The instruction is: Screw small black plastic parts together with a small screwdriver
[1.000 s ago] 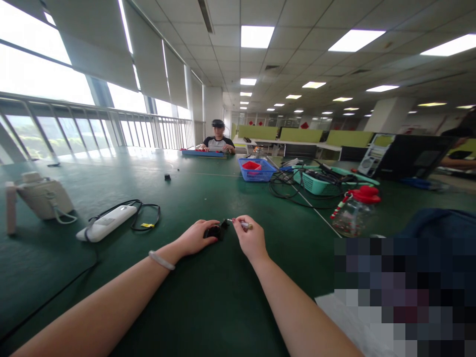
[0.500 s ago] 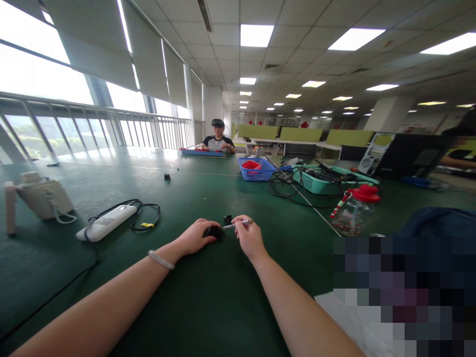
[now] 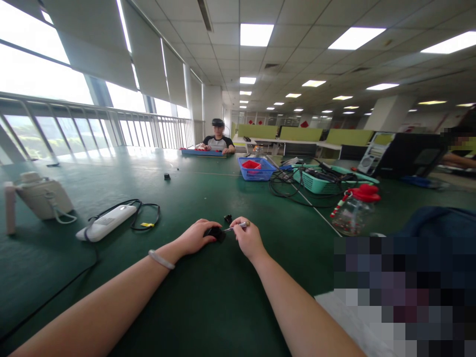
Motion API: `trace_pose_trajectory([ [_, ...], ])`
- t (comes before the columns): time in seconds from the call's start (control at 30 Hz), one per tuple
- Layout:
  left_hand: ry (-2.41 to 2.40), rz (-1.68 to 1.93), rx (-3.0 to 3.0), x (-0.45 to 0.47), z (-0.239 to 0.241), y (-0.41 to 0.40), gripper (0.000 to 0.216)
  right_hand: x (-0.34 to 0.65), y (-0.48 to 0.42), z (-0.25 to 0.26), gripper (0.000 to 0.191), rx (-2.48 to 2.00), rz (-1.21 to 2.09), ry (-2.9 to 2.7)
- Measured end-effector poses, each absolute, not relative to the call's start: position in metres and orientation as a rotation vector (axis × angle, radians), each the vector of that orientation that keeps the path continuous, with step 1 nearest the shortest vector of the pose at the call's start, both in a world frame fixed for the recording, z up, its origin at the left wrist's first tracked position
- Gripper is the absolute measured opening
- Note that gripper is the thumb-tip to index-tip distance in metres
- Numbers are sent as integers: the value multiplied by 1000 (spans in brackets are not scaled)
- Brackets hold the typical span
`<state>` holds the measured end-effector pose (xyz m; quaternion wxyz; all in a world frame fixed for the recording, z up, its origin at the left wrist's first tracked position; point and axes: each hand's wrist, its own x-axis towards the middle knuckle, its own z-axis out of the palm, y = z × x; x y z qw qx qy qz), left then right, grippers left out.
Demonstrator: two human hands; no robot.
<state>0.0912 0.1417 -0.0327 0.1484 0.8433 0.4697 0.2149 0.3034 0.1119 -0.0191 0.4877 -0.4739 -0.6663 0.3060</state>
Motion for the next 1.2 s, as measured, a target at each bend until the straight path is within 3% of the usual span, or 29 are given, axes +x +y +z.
trace_pose_trajectory([
  [0.6,1378,582,2457,91,-31,143,51,298,99,-11,31,-1172,600,-1775],
  [0.83,1370,590,2513,91,-30,141,52,292,89,-4,8,-1099,346,-1935],
  [1.2,1294,598,2596,92,-31,140,46,285,81,-1,5,-1028,60,-2132],
])
